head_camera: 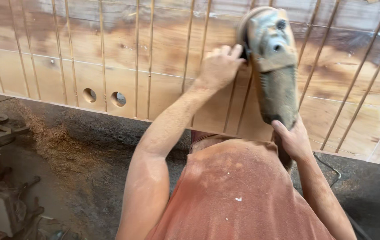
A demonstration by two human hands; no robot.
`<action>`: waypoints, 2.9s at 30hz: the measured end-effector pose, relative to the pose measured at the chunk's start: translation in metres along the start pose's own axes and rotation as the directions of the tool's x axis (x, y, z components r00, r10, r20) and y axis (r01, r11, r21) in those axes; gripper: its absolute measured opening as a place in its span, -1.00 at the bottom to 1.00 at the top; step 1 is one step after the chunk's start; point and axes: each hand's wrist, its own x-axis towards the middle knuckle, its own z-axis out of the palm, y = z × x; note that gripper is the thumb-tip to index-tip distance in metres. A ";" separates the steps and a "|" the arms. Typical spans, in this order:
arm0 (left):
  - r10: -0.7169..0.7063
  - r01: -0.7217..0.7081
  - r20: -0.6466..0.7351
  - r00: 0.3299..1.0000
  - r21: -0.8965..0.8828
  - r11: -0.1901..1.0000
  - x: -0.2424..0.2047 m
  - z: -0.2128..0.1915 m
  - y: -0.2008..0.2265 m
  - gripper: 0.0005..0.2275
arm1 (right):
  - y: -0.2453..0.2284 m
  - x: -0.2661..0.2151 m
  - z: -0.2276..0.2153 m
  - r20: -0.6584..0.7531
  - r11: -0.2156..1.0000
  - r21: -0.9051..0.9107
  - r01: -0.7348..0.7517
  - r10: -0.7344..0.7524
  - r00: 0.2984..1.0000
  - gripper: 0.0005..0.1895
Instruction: The person uses an angle grinder with a sanding disc to smooth the surface of a large wooden board. The person moves the tool across the board in a consistent pattern, generating sawdust as the surface is sanded.
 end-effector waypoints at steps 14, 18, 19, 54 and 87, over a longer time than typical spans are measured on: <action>-0.288 0.256 0.274 0.918 0.146 0.956 0.018 -0.073 -0.135 -0.64 | -0.109 0.103 0.036 0.226 0.994 -0.067 0.081 -0.064 0.972 0.08; -0.191 0.188 0.373 0.908 0.045 0.981 0.055 -0.031 -0.060 -0.68 | -0.072 0.095 -0.035 0.193 0.940 -0.139 -0.313 0.335 0.922 0.07; -0.169 0.179 0.361 0.917 0.007 0.984 0.061 -0.018 -0.036 -0.68 | -0.060 0.092 -0.055 0.168 0.909 -0.216 -0.358 0.395 0.903 0.05; -0.062 0.041 0.060 0.996 0.302 0.952 0.080 0.074 0.019 -0.94 | -0.014 0.045 -0.055 0.150 0.907 0.068 -0.416 0.402 0.903 0.07; 0.337 -0.335 0.008 0.942 -0.088 0.938 0.205 0.148 0.266 -0.97 | 0.104 0.010 -0.174 -0.164 0.782 0.404 -0.474 0.571 0.804 -0.41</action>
